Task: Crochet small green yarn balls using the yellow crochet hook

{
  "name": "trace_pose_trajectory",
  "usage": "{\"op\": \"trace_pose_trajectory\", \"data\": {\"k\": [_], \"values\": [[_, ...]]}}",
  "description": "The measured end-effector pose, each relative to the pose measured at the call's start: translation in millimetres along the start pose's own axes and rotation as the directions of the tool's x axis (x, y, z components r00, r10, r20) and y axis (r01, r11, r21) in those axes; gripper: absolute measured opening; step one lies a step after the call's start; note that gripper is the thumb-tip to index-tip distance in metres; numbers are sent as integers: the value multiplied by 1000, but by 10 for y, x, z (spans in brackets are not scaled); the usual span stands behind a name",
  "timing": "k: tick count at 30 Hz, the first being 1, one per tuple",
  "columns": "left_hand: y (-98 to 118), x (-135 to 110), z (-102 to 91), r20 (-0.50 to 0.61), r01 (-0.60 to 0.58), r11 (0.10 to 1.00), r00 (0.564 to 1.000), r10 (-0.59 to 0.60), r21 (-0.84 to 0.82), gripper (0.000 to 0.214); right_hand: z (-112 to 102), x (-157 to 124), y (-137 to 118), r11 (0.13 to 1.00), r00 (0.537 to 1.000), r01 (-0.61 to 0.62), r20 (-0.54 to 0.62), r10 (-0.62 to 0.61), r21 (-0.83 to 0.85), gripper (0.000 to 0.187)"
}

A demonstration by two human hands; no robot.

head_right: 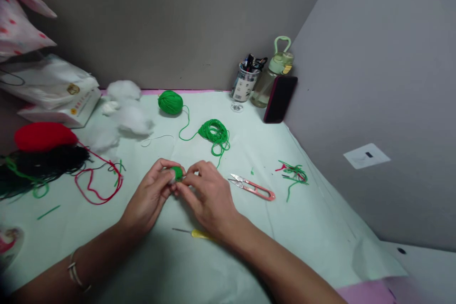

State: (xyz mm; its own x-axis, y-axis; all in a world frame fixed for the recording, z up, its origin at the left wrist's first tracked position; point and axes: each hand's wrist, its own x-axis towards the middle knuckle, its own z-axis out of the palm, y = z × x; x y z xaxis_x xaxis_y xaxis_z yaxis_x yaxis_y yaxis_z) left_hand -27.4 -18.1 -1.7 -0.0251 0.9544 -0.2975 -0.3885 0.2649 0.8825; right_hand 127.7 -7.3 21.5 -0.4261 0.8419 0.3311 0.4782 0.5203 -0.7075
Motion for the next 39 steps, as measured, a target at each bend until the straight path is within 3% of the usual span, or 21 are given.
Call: {"op": "trace_pose_trajectory", "data": {"k": [2, 3, 5, 7, 9, 11, 14, 18, 23, 27, 30, 33, 39], "values": [[0, 4, -3, -2, -10, 1000, 1000, 10, -2, 14, -80, 34, -17, 993, 996, 29, -84, -19, 118, 17], [-6, 0, -5, 0, -16, 1000, 1000, 16, 0, 15, -108, 42, -32, 969, 997, 14, -73, 4, 245, 19], [-21, -12, -8, 2, -24, 1000, 1000, 24, 2, 16, -135, 43, -59, 854, 994, -112, 45, 104, 507, 23], [-35, -24, -8, -6, -33, 999, 999, 33, -2, 15, -135, 35, -63, 771, 966, -260, 148, 214, 581, 15], [-42, -29, -5, -17, -46, 999, 999, 46, -7, 15, -126, 29, -38, 830, 947, -321, 140, 289, 457, 17], [-46, -31, -2, -25, -61, 998, 998, 60, -10, 15, -120, 30, 1, 920, 953, -300, 116, 279, 254, 24], [-57, -31, -4, -25, -70, 997, 997, 70, -13, 16, -117, 41, 48, 967, 957, -242, 182, 225, 79, 5], [-87, -29, -9, -5, -71, 997, 997, 71, -15, 17, -109, 58, 76, 970, 950, -238, 223, 220, 57, 12], [-101, -39, 1, 49, -49, 999, 998, 49, -13, 19, -112, 68, 102, 940, 916, -342, 229, 329, 16, 20], [-99, -54, 18, 103, -54, 998, 993, 55, -16, 26, -111, 80, 130, 882, 876, -459, 217, 430, 106, 24], [-105, -48, 24, 121, -70, 997, 990, 72, -19, 28, -111, 95, 131, 854, 871, -483, 206, 446, 194, 27], [-111, -39, 14, 111, -83, 996, 990, 85, -20, 27, -105, 87, 89, 874, 899, -424, 225, 375, 238, 26], [-90, -53, -4, 53, -40, 999, 998, 41, -17, 20, 28, -33, -51, 991, 978, -126, 172, 116, 50, 17]]}}
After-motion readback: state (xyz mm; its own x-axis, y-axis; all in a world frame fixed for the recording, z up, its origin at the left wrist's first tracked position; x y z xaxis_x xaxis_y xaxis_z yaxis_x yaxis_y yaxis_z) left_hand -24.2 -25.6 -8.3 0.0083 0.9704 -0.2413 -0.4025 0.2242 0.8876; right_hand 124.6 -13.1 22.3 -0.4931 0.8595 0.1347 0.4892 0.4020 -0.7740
